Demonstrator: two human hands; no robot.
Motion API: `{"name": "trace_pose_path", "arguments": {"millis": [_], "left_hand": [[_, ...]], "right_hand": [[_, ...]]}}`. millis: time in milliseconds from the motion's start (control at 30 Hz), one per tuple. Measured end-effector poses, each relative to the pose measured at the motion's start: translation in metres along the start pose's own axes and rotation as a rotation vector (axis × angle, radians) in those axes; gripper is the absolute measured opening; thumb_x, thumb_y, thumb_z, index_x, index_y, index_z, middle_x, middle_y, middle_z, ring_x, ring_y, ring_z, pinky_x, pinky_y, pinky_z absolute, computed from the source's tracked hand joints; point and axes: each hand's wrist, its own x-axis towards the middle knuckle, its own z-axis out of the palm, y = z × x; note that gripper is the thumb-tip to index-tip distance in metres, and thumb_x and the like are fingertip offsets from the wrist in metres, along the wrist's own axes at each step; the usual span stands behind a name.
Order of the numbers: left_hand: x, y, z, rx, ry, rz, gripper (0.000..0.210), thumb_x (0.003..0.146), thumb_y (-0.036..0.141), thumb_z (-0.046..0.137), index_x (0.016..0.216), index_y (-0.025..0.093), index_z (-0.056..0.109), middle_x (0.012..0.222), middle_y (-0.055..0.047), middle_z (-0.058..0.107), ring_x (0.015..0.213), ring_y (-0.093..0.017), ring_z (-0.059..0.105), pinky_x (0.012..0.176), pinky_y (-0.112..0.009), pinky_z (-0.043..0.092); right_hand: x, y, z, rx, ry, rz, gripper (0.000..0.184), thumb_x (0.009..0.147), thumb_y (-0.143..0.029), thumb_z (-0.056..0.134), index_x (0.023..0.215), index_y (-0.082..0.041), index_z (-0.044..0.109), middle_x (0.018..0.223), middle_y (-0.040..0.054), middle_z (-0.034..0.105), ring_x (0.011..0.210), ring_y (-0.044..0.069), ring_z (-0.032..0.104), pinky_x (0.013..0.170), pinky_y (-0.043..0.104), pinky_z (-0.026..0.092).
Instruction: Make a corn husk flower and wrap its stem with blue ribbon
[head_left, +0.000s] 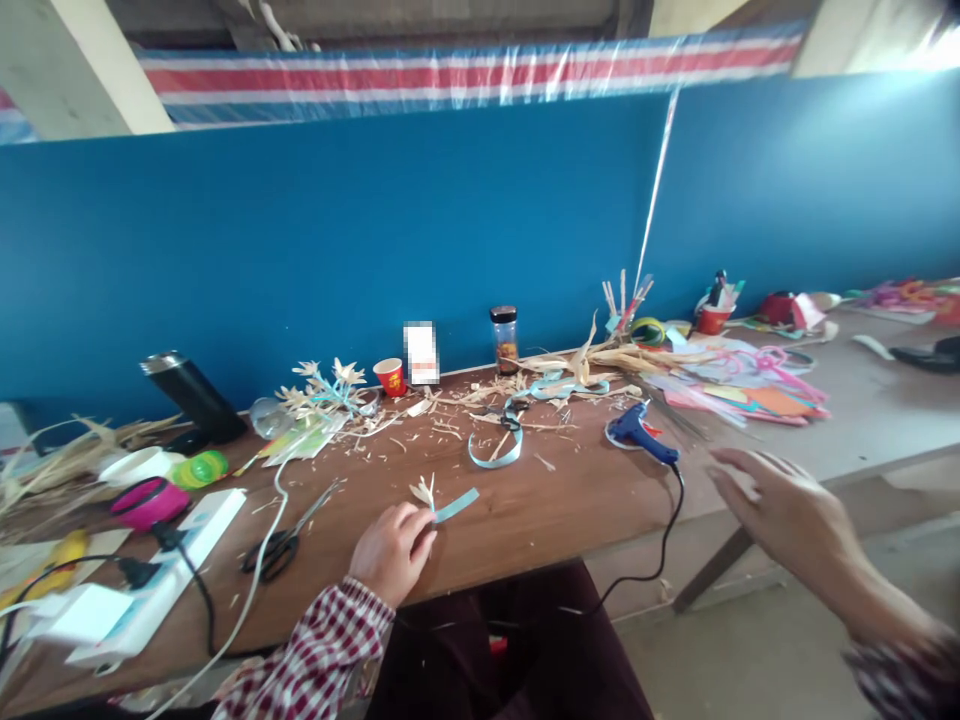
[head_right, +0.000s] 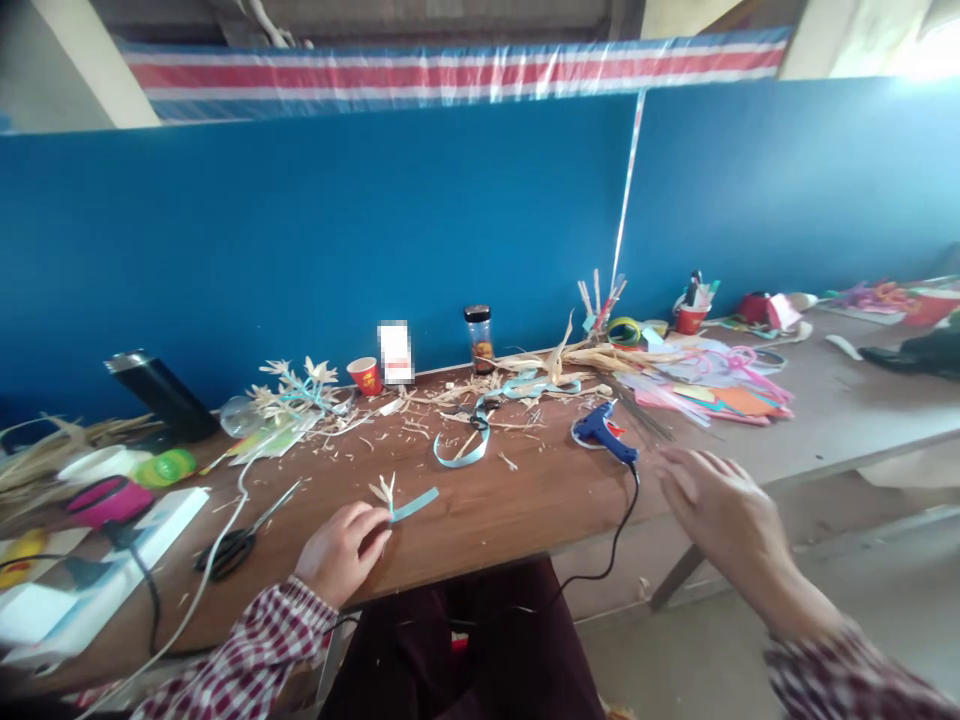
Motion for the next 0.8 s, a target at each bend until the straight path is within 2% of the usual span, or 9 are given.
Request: {"name": "trace_pose_path", "arguments": {"millis": [67,133,267,333,500,633,800], "left_hand": [[-0.001,0.000,0.003,-0.010,0.043,0.019,0.018,0.084,0.023,0.046,0.085,0.023,0.063,0.082,-0.003,0.060,0.079,-0.017,0.055,0.070,-0.028,0.042],[-0.001,-0.001,0.006,-0.024,0.069,0.023,0.019,0.084,0.023,0.045,0.080,0.022,0.064,0.080,-0.003,0.060,0.078,-0.017,0.055,0.070,-0.028,0.042],[-0.003,-0.002,0.010,-0.055,0.080,0.026,0.022,0.086,0.024,0.042,0.079,0.022,0.063,0.079,-0.003,0.061,0.078,-0.016,0.055,0.071,-0.028,0.043],[-0.003,-0.002,0.011,-0.063,0.075,0.026,0.023,0.087,0.024,0.041,0.078,0.021,0.062,0.079,-0.004,0.061,0.078,-0.016,0.055,0.071,-0.028,0.044],[-0.004,-0.002,0.013,-0.028,0.047,0.012,0.022,0.087,0.023,0.040,0.078,0.020,0.060,0.081,-0.005,0.060,0.078,-0.017,0.055,0.070,-0.030,0.044],[-0.003,-0.001,0.011,-0.009,0.036,0.035,0.022,0.087,0.021,0.040,0.080,0.020,0.061,0.081,-0.005,0.060,0.078,-0.018,0.055,0.070,-0.030,0.044],[-0.003,0.000,0.008,-0.005,0.011,0.049,0.022,0.087,0.020,0.040,0.080,0.020,0.061,0.080,-0.004,0.060,0.078,-0.017,0.054,0.071,-0.030,0.043]], "right_hand": [[0.025,-0.018,0.015,-0.064,-0.073,-0.086,0.025,0.084,-0.035,0.046,0.102,-0.021,0.055,0.104,0.0109,0.060,0.100,0.026,0.052,0.080,0.035,0.041],[0.041,-0.031,0.028,-0.135,-0.157,-0.090,0.028,0.084,-0.037,0.046,0.101,-0.016,0.054,0.100,0.0142,0.060,0.096,0.028,0.052,0.074,0.035,0.040],[0.049,-0.034,0.045,-0.177,-0.281,-0.088,0.022,0.084,-0.030,0.047,0.097,-0.013,0.052,0.086,0.0142,0.062,0.084,0.027,0.054,0.067,0.033,0.038],[0.049,-0.030,0.047,-0.149,-0.267,-0.102,0.020,0.085,-0.026,0.044,0.100,-0.014,0.051,0.088,0.0135,0.062,0.085,0.026,0.054,0.068,0.032,0.038],[0.053,-0.015,0.041,-0.027,-0.101,-0.049,0.029,0.088,-0.026,0.039,0.113,-0.013,0.044,0.105,0.0148,0.059,0.096,0.024,0.052,0.078,0.031,0.038],[0.062,-0.002,0.038,0.043,-0.074,0.012,0.033,0.087,-0.029,0.042,0.117,-0.014,0.043,0.107,0.0152,0.059,0.096,0.023,0.055,0.076,0.029,0.039],[0.072,-0.001,0.031,0.030,-0.080,-0.109,0.033,0.087,-0.028,0.042,0.117,-0.014,0.046,0.116,0.0152,0.055,0.107,0.024,0.049,0.087,0.030,0.035]]}}
